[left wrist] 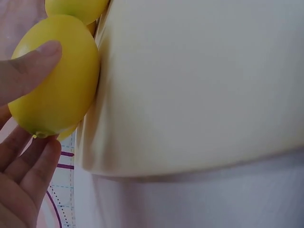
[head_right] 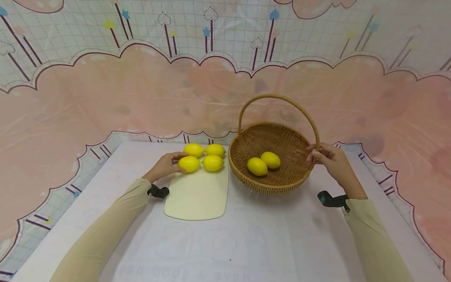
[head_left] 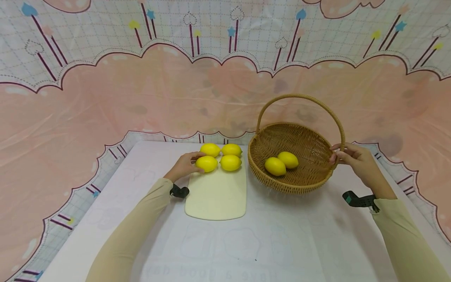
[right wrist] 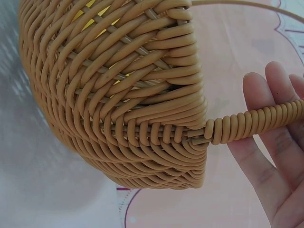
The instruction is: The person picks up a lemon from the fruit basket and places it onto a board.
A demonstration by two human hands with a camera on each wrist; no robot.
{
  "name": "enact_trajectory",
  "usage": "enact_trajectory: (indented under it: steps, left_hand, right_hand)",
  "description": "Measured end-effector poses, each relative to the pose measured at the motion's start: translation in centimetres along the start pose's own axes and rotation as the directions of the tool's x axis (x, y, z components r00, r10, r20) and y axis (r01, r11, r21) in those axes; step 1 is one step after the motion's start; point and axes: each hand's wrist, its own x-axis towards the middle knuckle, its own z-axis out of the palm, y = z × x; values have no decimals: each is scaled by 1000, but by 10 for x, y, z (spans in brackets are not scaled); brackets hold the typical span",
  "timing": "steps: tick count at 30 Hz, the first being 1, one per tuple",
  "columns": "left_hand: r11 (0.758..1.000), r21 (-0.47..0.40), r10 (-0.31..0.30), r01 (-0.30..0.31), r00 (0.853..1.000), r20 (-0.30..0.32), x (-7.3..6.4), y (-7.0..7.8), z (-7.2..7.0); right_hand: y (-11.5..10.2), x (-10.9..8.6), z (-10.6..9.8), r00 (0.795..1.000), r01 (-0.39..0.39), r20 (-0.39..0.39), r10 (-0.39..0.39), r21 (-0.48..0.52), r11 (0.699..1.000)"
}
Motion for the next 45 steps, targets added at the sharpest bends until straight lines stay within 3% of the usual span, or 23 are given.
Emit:
enact_trajectory:
  steps: [7, 17, 30, 37, 42, 45]
  left_hand:
    - [1000, -3, 13, -13, 999, 46, 0, 0, -2]
    - [999, -10, 33, -33, 999, 43, -2, 0, -4]
    - [998, -2, 66, -66, 997, 25, -4, 13, -14]
    - [994, 18, 107, -108, 994, 21, 2, 38, -20]
    - [986, 41, 159, -162, 984, 85, 12, 69, -24]
    - [975, 59, 204, -214, 968, 143, 22, 90, -23]
  right_hand:
    - [0, -1, 0, 1000, 5, -7, -5, -24, 1000]
    - [1, -1, 1, 1000, 8, -5, -8, 24, 1000]
    - [0, -1, 0, 1000, 11, 4, -11, 21, 1000]
    - [0, -1, 1, 1000, 16, 7, -16, 49, 999]
    - [-1, -2, 2, 1000, 15, -2, -15, 33, 999]
    - [-1, -1, 2, 1000, 22, 1, -22, 37, 999]
